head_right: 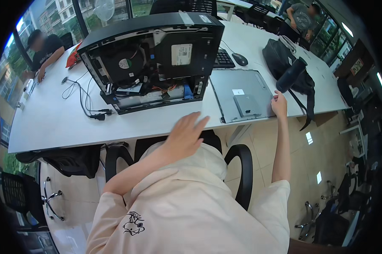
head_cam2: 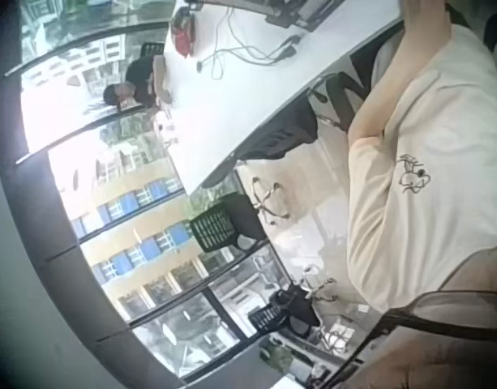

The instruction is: The person removes the side panel of a computer case by hand, disconnects internal cables, and removes the hard drive from the chassis.

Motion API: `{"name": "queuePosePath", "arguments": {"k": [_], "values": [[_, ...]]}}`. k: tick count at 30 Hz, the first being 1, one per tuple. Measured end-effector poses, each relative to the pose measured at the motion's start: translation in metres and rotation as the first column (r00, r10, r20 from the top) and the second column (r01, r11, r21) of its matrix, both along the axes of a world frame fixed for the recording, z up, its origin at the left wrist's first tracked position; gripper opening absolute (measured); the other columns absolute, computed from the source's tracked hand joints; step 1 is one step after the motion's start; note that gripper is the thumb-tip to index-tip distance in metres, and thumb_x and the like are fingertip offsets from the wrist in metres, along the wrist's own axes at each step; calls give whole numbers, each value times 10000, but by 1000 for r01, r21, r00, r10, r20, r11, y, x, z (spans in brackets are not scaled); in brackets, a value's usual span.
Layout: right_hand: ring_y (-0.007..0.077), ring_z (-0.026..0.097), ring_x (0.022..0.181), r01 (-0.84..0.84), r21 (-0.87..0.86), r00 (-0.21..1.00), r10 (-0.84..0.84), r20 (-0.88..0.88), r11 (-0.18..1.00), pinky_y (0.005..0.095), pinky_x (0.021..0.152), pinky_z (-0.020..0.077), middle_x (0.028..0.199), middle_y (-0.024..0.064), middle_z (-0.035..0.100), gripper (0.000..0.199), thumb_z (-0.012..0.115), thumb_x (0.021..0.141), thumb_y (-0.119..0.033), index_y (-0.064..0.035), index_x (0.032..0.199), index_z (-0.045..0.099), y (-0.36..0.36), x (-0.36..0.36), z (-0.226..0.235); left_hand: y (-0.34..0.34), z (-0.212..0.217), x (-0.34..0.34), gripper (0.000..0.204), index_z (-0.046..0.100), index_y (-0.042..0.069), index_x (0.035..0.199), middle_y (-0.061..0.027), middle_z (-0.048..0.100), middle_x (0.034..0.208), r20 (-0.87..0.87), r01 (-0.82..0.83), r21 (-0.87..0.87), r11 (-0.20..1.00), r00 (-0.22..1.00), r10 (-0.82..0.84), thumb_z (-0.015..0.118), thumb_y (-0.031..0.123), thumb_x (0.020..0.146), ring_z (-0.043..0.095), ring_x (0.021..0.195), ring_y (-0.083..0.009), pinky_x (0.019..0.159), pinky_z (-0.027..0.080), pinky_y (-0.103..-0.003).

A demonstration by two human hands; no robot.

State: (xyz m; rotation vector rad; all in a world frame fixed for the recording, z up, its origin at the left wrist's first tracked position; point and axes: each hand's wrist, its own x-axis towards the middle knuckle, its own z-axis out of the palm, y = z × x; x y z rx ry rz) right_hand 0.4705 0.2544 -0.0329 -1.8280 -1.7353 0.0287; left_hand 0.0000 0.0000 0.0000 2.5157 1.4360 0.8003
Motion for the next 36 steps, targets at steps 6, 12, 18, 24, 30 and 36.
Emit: {"name": "queuePosePath", "arguments": {"k": [6,12,18,24,30,36], "values": [[268,711,928,-130,-32,976,122,-180,991,379,853,558,1043,157,738,461,710,827,-70,6,1281,676,-30,1,29,32,-16,74,729,442,-45,1491,-290,456,1475,81,-60,205,977,996,44,714,75,825,378,1442,-422,1199,295,-518],[151,644,833,-158,-162,953,108,-282,974,299,745,522,969,95,696,454,717,869,-111,-5,1307,664,-83,6,41,8,-14,67,693,522,-21,1448,-207,551,1330,3,-104,271,957,994,107,674,-9,771,510,1267,-345,1066,403,-438],[33,507,788,-182,-375,869,-30,-493,909,203,658,411,961,27,631,482,659,944,-117,-53,1418,591,-163,-29,64,33,-25,48,510,667,66,1271,-77,553,1053,-77,-35,403,914,994,72,717,52,763,536,976,-245,825,434,-355],[144,615,1061,-408,-124,489,102,-866,904,250,897,499,1237,110,643,596,629,897,-111,-33,1480,534,-189,-14,53,7,1,46,376,713,105,1143,-43,542,956,25,29,471,881,999,-46,698,54,770,555,900,-210,747,444,-328],[266,525,1331,-512,108,185,232,-955,852,335,1159,377,1446,189,535,727,624,811,-227,85,1457,506,-220,-41,80,-19,35,34,308,751,141,1059,8,525,819,110,132,590,796,964,-241,726,93,755,560,765,-175,709,459,-317],[250,573,1219,-560,17,315,232,-920,828,292,1062,436,1315,178,583,670,601,730,-219,61,1337,566,-242,-26,95,-34,48,5,321,777,132,1043,2,572,820,165,154,579,801,940,-299,744,89,726,582,746,-168,718,481,-319]]}}
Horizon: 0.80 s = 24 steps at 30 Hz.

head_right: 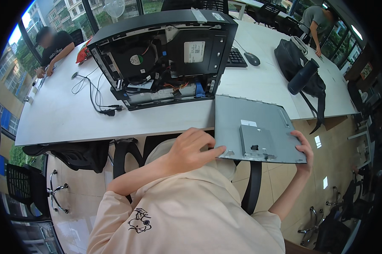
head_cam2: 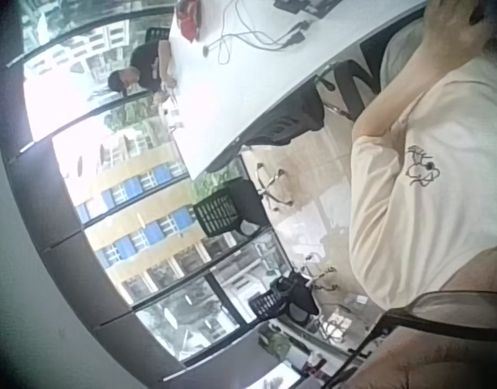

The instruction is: The person removes the side panel of a computer case by hand, disconnects internal cables, and removes the hard drive from the chassis.

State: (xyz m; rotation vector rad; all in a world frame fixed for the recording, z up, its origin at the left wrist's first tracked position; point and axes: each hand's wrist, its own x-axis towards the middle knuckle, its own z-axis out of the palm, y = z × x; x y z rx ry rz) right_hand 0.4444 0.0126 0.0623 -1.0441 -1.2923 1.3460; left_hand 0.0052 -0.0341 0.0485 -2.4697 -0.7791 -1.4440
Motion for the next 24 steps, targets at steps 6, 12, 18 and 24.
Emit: {"name": "queuePosePath", "arguments": {"k": [6,12,18,24], "values": [[176,575,932,-18,-1,996,18,82,1000,259,845,446,999,92,577,434,590,700,-296,-13,1029,572,-21,-21,45,-43,8,-9,346,790,121,1015,7,554,802,-15,18,136,991,1000,-16,753,70,675,558,695,-164,671,483,-299],[165,527,942,-142,-48,968,149,204,989,249,867,366,1000,73,571,451,578,687,-355,-29,1000,585,-28,-81,44,-98,13,-54,315,792,165,982,26,512,800,-47,-57,174,983,997,66,831,72,684,554,717,-151,686,482,-294],[156,524,1007,-349,-119,912,366,186,930,261,916,363,1045,60,582,416,584,729,-313,-36,1039,597,-26,-150,34,-140,22,-117,284,795,200,920,26,473,836,-163,-194,162,967,962,220,841,63,675,553,724,-148,674,471,-297],[134,530,1033,-453,-138,879,467,96,881,250,939,375,1072,54,588,392,578,753,-239,-46,1094,593,-21,-191,14,-155,16,-151,279,720,138,847,-25,534,828,-116,-291,80,953,947,298,893,8,670,582,757,-235,697,550,-398]]}}
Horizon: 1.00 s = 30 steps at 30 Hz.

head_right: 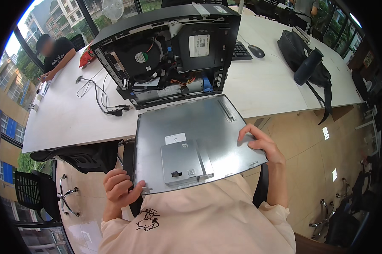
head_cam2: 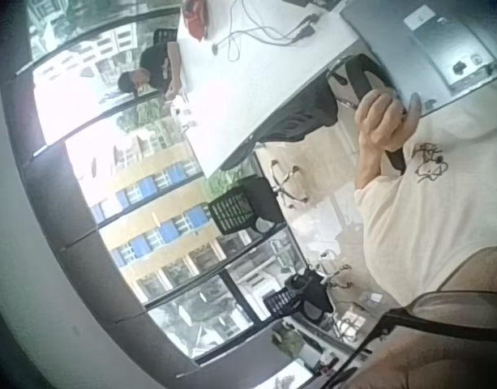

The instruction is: The person removes the side panel of a computer case by hand, disconnects internal cables, and removes the hard drive from the chassis.

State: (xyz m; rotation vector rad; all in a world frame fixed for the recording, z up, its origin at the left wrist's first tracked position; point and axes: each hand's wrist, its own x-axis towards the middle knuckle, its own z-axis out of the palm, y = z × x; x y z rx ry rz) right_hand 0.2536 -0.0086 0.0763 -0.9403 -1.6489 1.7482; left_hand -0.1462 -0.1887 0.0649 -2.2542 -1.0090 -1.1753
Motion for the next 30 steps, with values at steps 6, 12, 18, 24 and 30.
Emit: {"name": "queuePosePath", "arguments": {"k": [6,12,18,24,30], "values": [[120,525,1033,-10,4,1000,10,-8,1000,250,931,375,1119,48,597,417,570,765,-250,-42,1124,603,5,-27,-9,-6,-15,-22,254,754,142,800,-20,567,812,52,-115,26,993,992,114,889,-13,652,612,791,-201,899,630,-459],[171,542,1120,-51,55,999,51,0,997,283,1018,366,1157,74,608,436,563,780,-262,-25,1144,605,0,-35,-5,-6,-22,-29,274,769,149,858,0,557,810,69,-158,50,986,986,154,885,-3,662,597,793,-208,767,583,-417],[179,546,1128,-31,62,999,33,-26,998,286,1025,367,1160,81,612,432,561,788,-270,-20,1137,605,-3,-37,-11,-1,-27,-33,147,766,97,987,-60,550,890,35,-152,50,987,988,150,689,87,862,602,815,-265,730,572,-440],[168,556,1082,33,62,998,-30,-52,998,269,972,391,1140,81,613,434,559,782,-284,-25,1127,604,-8,-37,-13,16,-27,-32,234,710,58,923,-99,672,991,108,-16,9,1000,994,15,764,-39,717,679,935,-306,760,619,-438],[157,550,1031,78,57,995,-75,-64,995,260,914,409,1111,81,605,439,539,761,-267,-29,1124,603,-6,-40,-10,30,-29,-30,139,630,27,856,-130,707,966,104,140,37,989,984,-143,742,19,776,704,871,-308,760,621,-437]]}}
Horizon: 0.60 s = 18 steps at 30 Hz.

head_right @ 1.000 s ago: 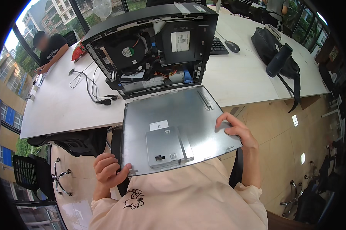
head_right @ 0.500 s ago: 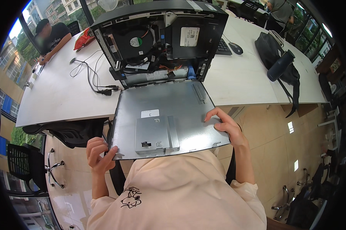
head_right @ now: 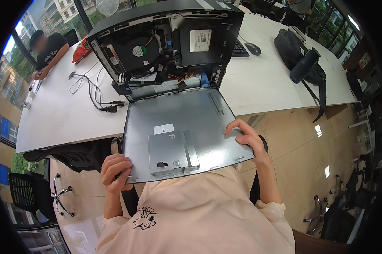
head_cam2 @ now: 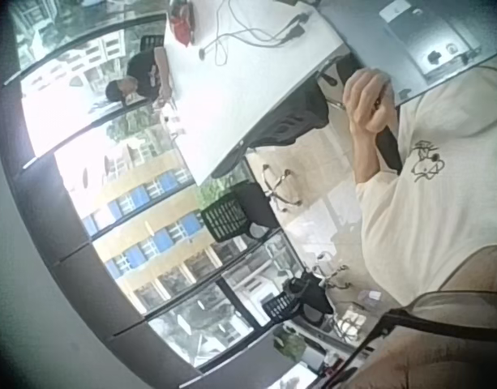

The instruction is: The person removes the side panel of a computer case by hand, disconnects internal cables, and removes the hard drive from the chassis.

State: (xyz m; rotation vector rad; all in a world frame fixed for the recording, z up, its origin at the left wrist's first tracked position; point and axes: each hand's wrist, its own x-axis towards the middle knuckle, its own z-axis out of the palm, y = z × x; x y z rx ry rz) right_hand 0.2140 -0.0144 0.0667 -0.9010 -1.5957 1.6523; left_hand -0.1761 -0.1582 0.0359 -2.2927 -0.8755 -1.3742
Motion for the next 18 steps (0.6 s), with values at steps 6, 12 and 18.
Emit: {"name": "queuePosePath", "arguments": {"k": [6,12,18], "values": [[136,534,990,44,12,999,-44,-7,999,241,870,405,1096,71,593,463,540,739,-258,-34,1141,599,2,-2,-1,-3,-4,1,97,668,45,892,-117,715,973,48,-29,-1,1000,998,29,701,136,890,707,896,-293,774,602,-443],[127,530,878,112,58,992,-108,-69,992,252,784,409,1005,71,600,410,529,813,-249,-37,1156,602,5,-6,-3,-3,-9,4,166,676,51,967,-115,721,980,116,-90,13,996,989,88,689,213,935,712,905,-307,804,572,-471],[164,539,820,384,570,908,-409,-90,727,287,743,419,953,108,609,410,503,1020,-386,-3,1084,633,14,8,1,12,15,9,169,650,15,1004,-138,731,953,216,-76,102,992,975,52,707,124,888,718,867,-321,763,581,-451]]}}
